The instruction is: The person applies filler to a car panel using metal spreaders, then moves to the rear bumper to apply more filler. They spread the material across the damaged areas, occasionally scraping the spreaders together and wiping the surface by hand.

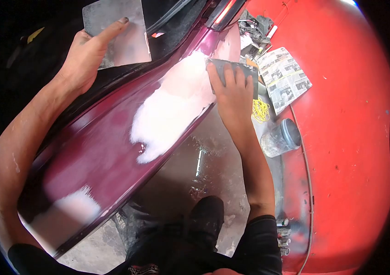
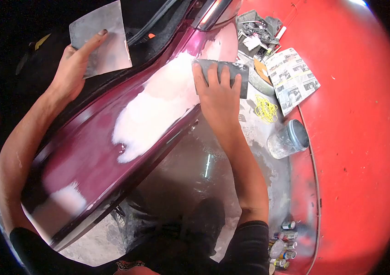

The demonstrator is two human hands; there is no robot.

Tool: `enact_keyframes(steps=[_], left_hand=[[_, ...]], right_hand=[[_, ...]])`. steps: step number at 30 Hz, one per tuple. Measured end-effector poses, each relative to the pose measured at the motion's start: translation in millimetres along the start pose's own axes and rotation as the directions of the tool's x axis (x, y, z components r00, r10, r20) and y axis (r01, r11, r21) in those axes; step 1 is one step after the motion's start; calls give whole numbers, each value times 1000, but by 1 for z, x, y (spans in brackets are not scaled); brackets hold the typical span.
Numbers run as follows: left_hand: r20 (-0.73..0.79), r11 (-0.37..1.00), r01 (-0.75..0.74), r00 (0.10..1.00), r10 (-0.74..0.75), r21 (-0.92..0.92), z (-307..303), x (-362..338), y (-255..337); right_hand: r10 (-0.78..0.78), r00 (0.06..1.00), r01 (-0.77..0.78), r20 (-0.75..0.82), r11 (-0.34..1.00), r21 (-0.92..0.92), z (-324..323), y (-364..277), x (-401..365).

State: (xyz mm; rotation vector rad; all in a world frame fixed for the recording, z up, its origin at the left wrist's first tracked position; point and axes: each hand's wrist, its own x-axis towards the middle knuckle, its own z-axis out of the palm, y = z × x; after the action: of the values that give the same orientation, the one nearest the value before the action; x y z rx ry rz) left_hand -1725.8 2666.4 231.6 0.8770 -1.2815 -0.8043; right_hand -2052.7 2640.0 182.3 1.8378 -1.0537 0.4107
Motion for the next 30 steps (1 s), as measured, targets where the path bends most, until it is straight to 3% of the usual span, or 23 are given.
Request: enact_keyframes(steps=[3, 12, 15, 19, 20, 22, 23, 24, 25, 26, 27, 28, 30], left_hand=[[26, 997, 59, 998, -58, -47, 0, -1, 2], [25, 999, 30, 999, -29, -41, 3, -4, 7], [4, 998, 44, 999, -43, -36, 4, -5, 8], [11, 995, 65, 998, -65, -78, 0, -1, 4], [16, 994, 78, 997, -77, -79, -2, 0, 3], [-11, 992, 89, 996, -90, -91, -2, 2, 3], [-45, 991, 84, 995, -89, -100, 1, 1, 3], [-76, 992, 79, 993, -87, -102, 3, 0, 4], [-80, 990, 93, 992, -102, -110, 3, 1, 5], [-84, 989, 96, 991, -106, -112, 2, 1, 4], [-90, 989, 100, 990, -110, -111, 1, 2, 4], [-97, 988, 106, 988, -116, -109, 0, 3, 4], [-94, 991, 100, 990, -108, -87, -2, 1, 6]], right_hand=[[16, 1000, -16, 13, 1000, 14, -8, -2, 5], [48, 999, -47, 15, 998, -33, -9, -6, 11], [186, 981, -187, -51, 982, -8, -9, 3, 12], [336, 934, -305, -119, 927, 217, -12, 26, -21], [406, 912, -369, -60, 875, 313, -12, 29, -40], [531, 845, -491, 65, 721, 489, -7, 30, -90], [591, 788, -548, 176, 540, 639, 4, 30, -127], [619, 728, -577, 295, 321, 751, 17, 24, -168], [643, 564, -611, 518, -97, 786, 27, 10, -207], [569, 398, -604, 720, -428, 672, 34, -8, -247], [554, 223, -542, 802, -613, 575, 42, -38, -281], [280, 140, -476, 950, -822, 313, 91, -69, -364], [90, 33, -307, 995, -947, 96, 85, -148, -428]])
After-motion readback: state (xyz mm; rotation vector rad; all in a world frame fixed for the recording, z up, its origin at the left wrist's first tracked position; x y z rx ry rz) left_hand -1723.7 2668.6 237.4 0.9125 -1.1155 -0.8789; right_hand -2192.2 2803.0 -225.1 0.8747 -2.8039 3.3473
